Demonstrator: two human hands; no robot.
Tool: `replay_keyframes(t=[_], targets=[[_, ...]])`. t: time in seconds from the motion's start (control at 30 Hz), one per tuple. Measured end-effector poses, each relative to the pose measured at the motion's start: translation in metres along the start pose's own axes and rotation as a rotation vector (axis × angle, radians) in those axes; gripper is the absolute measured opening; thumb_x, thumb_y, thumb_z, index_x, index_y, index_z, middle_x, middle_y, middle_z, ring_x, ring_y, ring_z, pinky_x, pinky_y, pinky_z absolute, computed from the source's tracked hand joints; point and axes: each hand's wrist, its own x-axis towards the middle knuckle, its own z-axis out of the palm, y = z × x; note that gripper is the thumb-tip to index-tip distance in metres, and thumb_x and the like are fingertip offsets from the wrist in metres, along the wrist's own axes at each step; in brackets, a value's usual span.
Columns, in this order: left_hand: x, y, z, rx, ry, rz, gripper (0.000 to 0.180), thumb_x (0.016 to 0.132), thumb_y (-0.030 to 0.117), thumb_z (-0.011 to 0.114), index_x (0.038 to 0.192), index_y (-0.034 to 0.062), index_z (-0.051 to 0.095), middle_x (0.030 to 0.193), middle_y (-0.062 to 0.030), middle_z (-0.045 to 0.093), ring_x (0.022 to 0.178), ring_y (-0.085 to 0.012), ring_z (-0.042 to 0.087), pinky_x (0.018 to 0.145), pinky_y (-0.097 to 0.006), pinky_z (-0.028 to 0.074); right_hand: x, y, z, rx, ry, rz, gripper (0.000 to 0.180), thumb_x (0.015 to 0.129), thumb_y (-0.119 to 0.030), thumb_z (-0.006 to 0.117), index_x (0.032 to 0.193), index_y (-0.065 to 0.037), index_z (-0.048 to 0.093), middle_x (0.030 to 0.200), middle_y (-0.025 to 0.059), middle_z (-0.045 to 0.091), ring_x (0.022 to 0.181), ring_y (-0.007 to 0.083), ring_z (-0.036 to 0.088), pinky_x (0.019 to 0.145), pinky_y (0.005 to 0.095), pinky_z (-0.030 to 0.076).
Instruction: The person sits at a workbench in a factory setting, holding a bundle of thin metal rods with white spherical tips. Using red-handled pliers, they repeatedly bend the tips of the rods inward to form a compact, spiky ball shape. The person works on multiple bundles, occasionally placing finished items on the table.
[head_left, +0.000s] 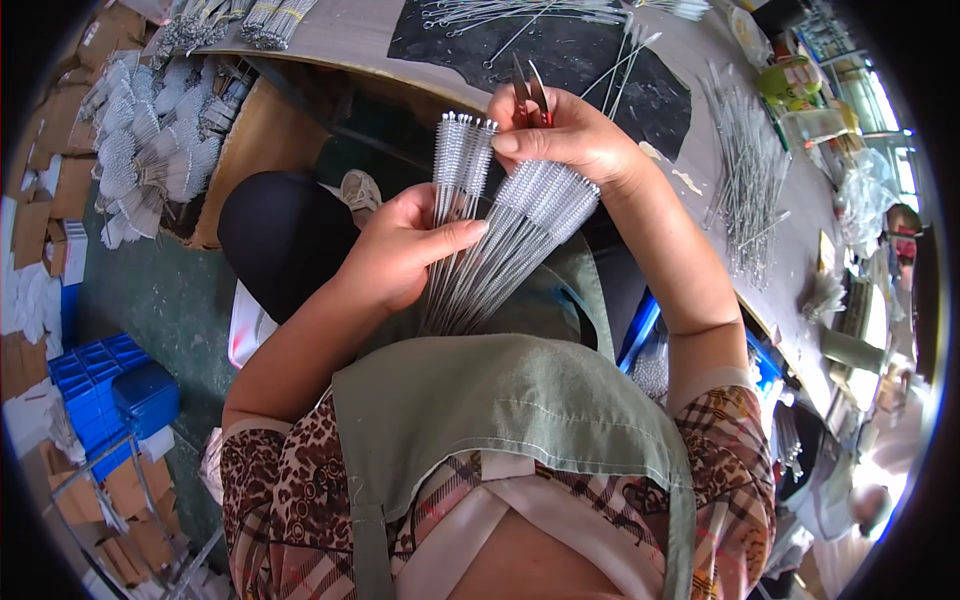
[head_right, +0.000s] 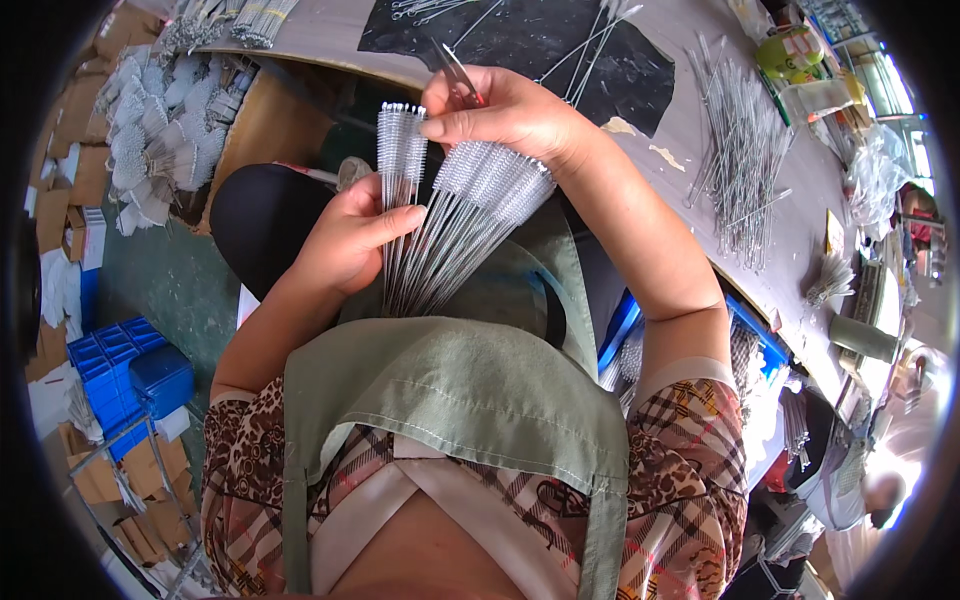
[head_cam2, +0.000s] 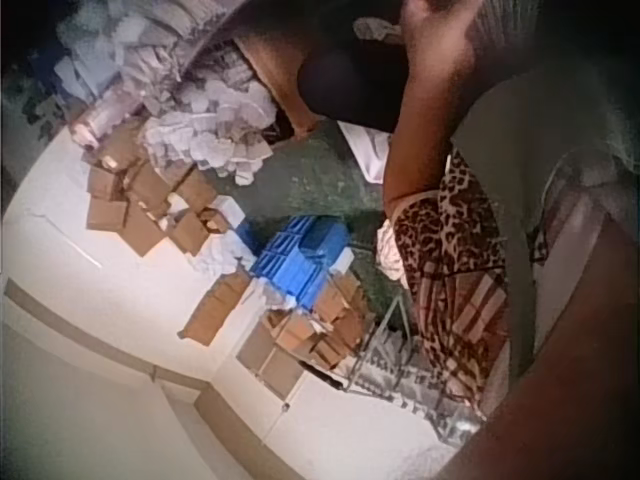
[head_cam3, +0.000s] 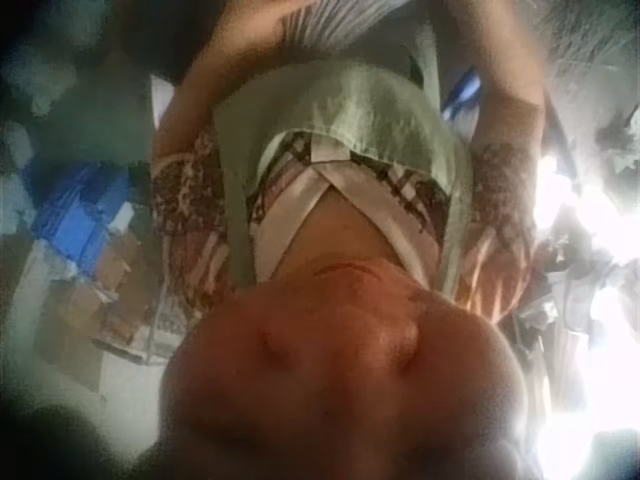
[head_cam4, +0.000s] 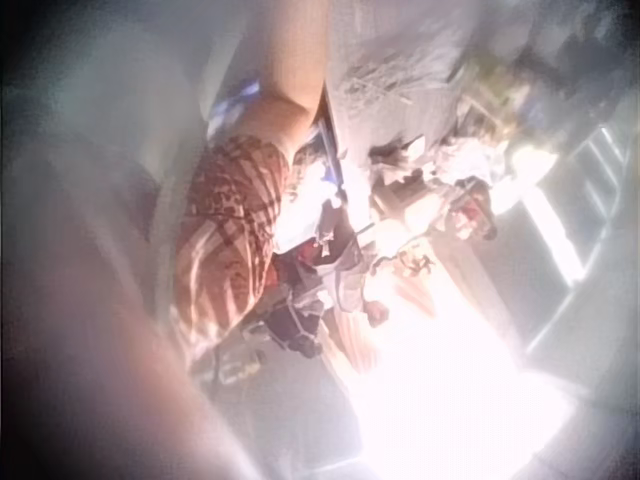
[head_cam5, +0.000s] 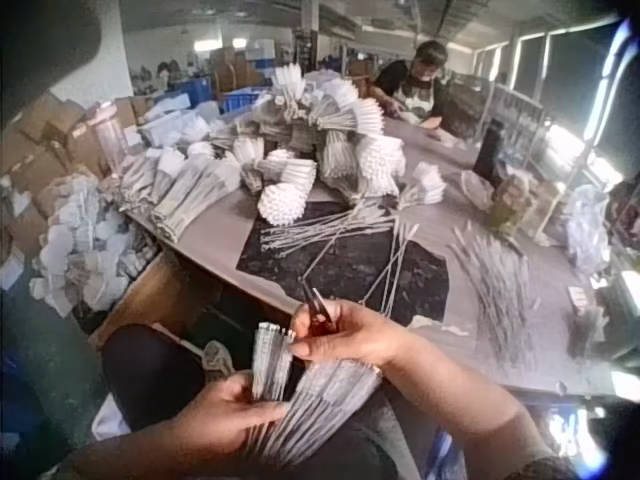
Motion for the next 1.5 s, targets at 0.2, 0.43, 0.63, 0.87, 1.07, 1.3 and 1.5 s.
replay_keyframes(t=[0.2,0.43,0.63,0.87,1.07,1.3,1.5], targets=[[-0.001,0.006,0.003,-0.073,0.000,-0.069,0.016,0.081,0.005,0.064,0.093,0.0009,0.054,0.086,-0.0045,0.060,0.077,-0.0112,0.058,0.072,-0.026,0.049,0.000,0.003,0.001,-0.042,0.003,-0.100,0.018,0.078,-0.008,0.067,0.093,-0.005,0.058,0.075,-0.0004,0.056,0.070,0.0101,0.054,0.067,0.0218,0.043],[0.004,-0.005,-0.005,-0.017,0.018,-0.039,0.011,0.083,0.008,0.062,0.089,0.0043,0.053,0.081,-0.0019,0.058,0.071,-0.0090,0.056,0.065,-0.024,0.046,-0.001,0.009,-0.007,0.004,0.009,-0.074,0.018,0.078,-0.007,0.068,0.094,-0.002,0.062,0.084,0.0029,0.062,0.076,0.0102,0.059,0.073,0.0232,0.047],[-0.001,0.000,-0.001,-0.077,0.087,-0.055,0.010,0.086,0.011,0.060,0.091,0.0049,0.054,0.082,-0.0007,0.058,0.071,-0.0087,0.055,0.065,-0.024,0.046,-0.003,0.000,-0.001,-0.078,0.024,0.027,0.019,0.078,-0.007,0.066,0.094,0.001,0.063,0.088,0.0072,0.064,0.075,0.0128,0.059,0.073,0.0244,0.047],[0.007,-0.018,-0.014,-0.054,-0.005,0.036,0.015,0.087,0.011,0.057,0.099,0.0027,0.054,0.087,-0.0014,0.058,0.078,-0.0087,0.056,0.071,-0.024,0.047,-0.003,0.006,-0.005,-0.117,-0.023,-0.002,0.016,0.081,-0.014,0.066,0.089,-0.001,0.064,0.087,0.0082,0.065,0.079,0.0121,0.059,0.074,0.0250,0.047],[0.018,-0.025,-0.018,-0.175,-0.084,-0.090,0.022,0.089,0.009,0.052,0.110,0.0001,0.050,0.099,-0.0052,0.059,0.088,-0.0132,0.058,0.081,-0.030,0.047,-0.003,0.016,-0.005,-0.014,0.086,-0.139,0.015,0.084,-0.018,0.064,0.082,-0.005,0.057,0.077,0.0024,0.059,0.070,0.0085,0.054,0.062,0.0222,0.042],[0.027,-0.031,-0.022,-0.261,-0.119,-0.208,0.024,0.090,0.009,0.052,0.111,-0.0010,0.049,0.103,-0.0082,0.059,0.093,-0.0166,0.059,0.086,-0.032,0.047,0.013,-0.013,-0.047,0.533,0.680,-0.353,0.016,0.090,-0.023,0.054,0.091,-0.008,0.054,0.064,-0.0005,0.049,0.056,0.0086,0.044,0.048,0.0229,0.034],[0.027,-0.026,-0.017,-0.199,-0.169,-0.169,0.025,0.089,0.008,0.053,0.112,-0.0024,0.049,0.103,-0.0101,0.059,0.092,-0.0174,0.059,0.085,-0.031,0.048,0.039,-0.035,-0.154,0.281,0.904,-0.211,0.019,0.090,-0.028,0.054,0.092,-0.009,0.052,0.068,-0.0004,0.050,0.058,0.0102,0.043,0.050,0.0236,0.034]])
